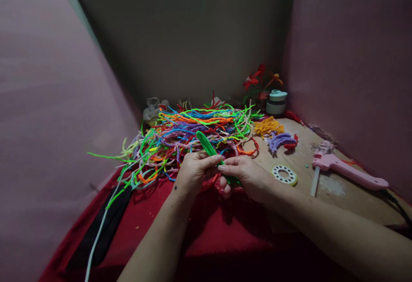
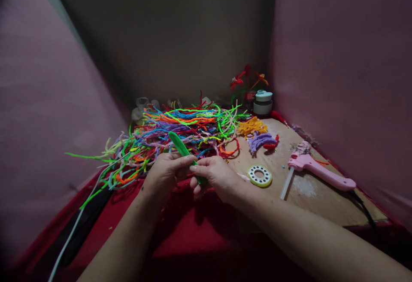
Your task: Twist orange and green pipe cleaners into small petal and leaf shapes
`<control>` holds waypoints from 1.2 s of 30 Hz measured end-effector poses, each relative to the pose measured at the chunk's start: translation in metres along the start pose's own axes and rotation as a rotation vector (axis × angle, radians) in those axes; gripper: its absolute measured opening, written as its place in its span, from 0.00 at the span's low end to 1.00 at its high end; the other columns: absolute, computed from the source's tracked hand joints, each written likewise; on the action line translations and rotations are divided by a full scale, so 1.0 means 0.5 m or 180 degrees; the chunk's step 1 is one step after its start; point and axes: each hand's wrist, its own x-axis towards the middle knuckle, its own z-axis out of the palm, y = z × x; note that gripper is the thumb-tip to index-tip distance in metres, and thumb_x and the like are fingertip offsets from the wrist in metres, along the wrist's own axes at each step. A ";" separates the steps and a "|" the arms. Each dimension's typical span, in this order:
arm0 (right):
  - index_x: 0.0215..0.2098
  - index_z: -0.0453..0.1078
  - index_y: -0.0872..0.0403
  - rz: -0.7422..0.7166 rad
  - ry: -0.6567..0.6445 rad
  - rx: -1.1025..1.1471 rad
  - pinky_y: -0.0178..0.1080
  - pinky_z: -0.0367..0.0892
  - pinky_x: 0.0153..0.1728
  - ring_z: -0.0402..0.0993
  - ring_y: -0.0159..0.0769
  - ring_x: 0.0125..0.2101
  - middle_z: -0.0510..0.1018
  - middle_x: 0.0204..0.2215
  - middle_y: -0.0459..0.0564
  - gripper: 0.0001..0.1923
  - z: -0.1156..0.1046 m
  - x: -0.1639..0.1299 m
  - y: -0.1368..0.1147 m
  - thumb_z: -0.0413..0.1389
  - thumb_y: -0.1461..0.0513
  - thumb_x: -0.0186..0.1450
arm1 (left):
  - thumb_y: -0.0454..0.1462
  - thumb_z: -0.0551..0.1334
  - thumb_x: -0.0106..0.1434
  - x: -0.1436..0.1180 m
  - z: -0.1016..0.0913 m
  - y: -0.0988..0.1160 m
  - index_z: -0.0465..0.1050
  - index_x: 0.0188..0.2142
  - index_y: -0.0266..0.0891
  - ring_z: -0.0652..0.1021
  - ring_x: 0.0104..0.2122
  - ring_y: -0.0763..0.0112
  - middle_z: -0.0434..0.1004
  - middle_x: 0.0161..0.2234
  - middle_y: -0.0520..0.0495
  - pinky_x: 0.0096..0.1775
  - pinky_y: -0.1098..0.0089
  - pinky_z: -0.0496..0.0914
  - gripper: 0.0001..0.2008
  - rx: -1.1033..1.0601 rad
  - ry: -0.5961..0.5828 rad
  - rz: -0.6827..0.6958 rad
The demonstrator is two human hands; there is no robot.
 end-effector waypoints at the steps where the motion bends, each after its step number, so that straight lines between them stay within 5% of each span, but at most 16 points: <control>1: 0.26 0.65 0.58 0.0004 0.0024 -0.0050 0.33 0.65 0.18 0.67 0.28 0.14 0.72 0.16 0.46 0.06 0.000 0.000 0.000 0.53 0.64 0.60 | 0.38 0.69 0.45 0.000 0.001 -0.001 0.70 0.20 0.31 0.60 0.14 0.83 0.61 0.13 0.55 0.18 0.76 0.52 0.12 -0.0017 -0.0018 0.0007; 11: 0.26 0.68 0.60 0.0010 0.0004 -0.0217 0.29 0.62 0.14 0.65 0.26 0.11 0.70 0.14 0.45 0.07 -0.003 0.002 0.007 0.52 0.64 0.60 | 0.37 0.68 0.48 0.003 -0.005 0.011 0.64 0.23 0.37 0.52 0.11 0.85 0.50 0.12 0.62 0.16 0.78 0.47 0.12 -0.0407 0.0189 0.0198; 23: 0.25 0.69 0.61 0.0131 -0.0058 -0.0348 0.30 0.64 0.12 0.63 0.26 0.10 0.69 0.12 0.44 0.08 -0.002 0.002 0.008 0.52 0.65 0.59 | 0.37 0.66 0.48 0.007 -0.021 0.027 0.65 0.17 0.34 0.55 0.12 0.86 0.54 0.12 0.59 0.14 0.79 0.48 0.12 0.0142 0.1216 0.1048; 31: 0.25 0.70 0.61 0.0084 -0.0145 -0.0335 0.30 0.63 0.12 0.63 0.25 0.10 0.69 0.12 0.43 0.07 -0.009 0.005 0.013 0.54 0.64 0.57 | 0.39 0.65 0.50 0.009 -0.026 0.024 0.61 0.17 0.37 0.52 0.11 0.84 0.50 0.11 0.60 0.14 0.78 0.46 0.15 -0.0168 0.1025 0.0879; 36: 0.24 0.69 0.61 -0.0010 -0.0138 -0.0436 0.29 0.62 0.11 0.63 0.25 0.10 0.69 0.12 0.43 0.07 -0.006 0.006 0.012 0.55 0.63 0.57 | 0.39 0.65 0.50 0.011 -0.024 0.023 0.61 0.16 0.36 0.51 0.12 0.85 0.48 0.11 0.61 0.15 0.78 0.47 0.15 -0.0018 0.1263 0.1103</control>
